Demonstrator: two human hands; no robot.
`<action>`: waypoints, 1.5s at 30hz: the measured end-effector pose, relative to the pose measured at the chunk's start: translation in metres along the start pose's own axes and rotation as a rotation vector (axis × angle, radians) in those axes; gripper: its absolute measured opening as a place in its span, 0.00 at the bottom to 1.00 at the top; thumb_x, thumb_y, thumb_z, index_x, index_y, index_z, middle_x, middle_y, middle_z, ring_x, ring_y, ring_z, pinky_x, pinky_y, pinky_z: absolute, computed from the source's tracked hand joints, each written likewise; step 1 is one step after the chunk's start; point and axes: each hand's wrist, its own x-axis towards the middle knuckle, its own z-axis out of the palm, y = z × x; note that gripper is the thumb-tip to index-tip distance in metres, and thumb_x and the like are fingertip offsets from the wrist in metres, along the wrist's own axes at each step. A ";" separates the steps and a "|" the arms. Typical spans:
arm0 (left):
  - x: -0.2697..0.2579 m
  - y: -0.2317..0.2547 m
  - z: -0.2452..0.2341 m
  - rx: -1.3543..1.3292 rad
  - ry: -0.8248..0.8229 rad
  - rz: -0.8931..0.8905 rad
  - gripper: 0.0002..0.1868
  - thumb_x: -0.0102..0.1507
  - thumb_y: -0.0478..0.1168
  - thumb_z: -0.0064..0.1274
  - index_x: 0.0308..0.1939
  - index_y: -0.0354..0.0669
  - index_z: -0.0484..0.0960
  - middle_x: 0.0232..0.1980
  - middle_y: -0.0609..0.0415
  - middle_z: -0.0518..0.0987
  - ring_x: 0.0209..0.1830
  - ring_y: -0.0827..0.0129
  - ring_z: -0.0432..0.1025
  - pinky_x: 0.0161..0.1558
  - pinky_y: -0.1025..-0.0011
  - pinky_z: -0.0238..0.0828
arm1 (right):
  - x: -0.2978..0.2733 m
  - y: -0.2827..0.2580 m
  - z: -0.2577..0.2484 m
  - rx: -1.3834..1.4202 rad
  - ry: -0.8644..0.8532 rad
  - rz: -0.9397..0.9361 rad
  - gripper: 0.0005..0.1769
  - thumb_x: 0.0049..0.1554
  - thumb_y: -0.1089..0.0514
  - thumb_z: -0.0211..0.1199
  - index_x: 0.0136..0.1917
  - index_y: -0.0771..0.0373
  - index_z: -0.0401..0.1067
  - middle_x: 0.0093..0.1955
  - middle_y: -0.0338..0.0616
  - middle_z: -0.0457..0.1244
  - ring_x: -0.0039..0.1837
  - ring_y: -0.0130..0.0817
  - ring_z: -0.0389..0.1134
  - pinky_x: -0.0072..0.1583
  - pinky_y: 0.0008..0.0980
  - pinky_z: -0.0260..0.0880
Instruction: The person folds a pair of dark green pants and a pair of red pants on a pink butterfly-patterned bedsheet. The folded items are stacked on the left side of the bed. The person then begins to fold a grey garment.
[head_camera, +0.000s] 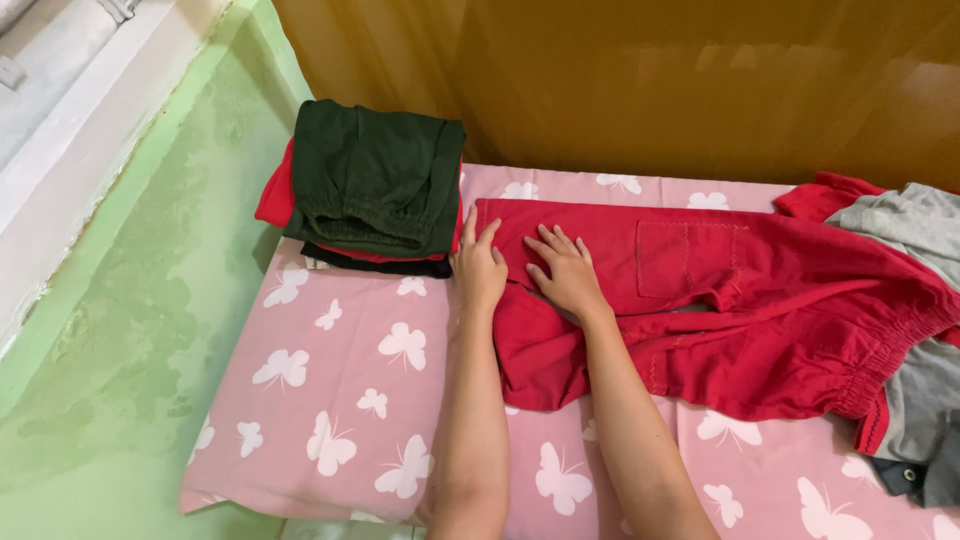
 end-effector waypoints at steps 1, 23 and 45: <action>0.002 -0.002 0.002 0.000 0.001 0.001 0.29 0.59 0.30 0.50 0.65 0.56 0.80 0.80 0.55 0.60 0.76 0.49 0.59 0.66 0.46 0.65 | 0.001 0.000 0.000 -0.001 0.001 -0.001 0.28 0.64 0.48 0.55 0.77 0.43 0.63 0.82 0.41 0.51 0.84 0.44 0.45 0.79 0.59 0.39; -0.053 0.072 -0.038 -0.901 -0.827 0.015 0.09 0.61 0.35 0.61 0.44 0.35 0.84 0.35 0.41 0.83 0.28 0.65 0.80 0.32 0.72 0.79 | -0.084 0.061 -0.073 0.723 -0.275 0.054 0.06 0.51 0.65 0.66 0.44 0.64 0.80 0.36 0.50 0.72 0.31 0.34 0.70 0.35 0.28 0.67; -0.069 0.060 0.008 -0.485 -1.199 0.094 0.22 0.45 0.53 0.77 0.36 0.47 0.88 0.35 0.55 0.84 0.36 0.70 0.78 0.39 0.73 0.76 | -0.110 0.057 -0.094 0.489 -0.491 0.031 0.11 0.47 0.54 0.75 0.45 0.53 0.83 0.40 0.32 0.71 0.47 0.27 0.70 0.51 0.31 0.72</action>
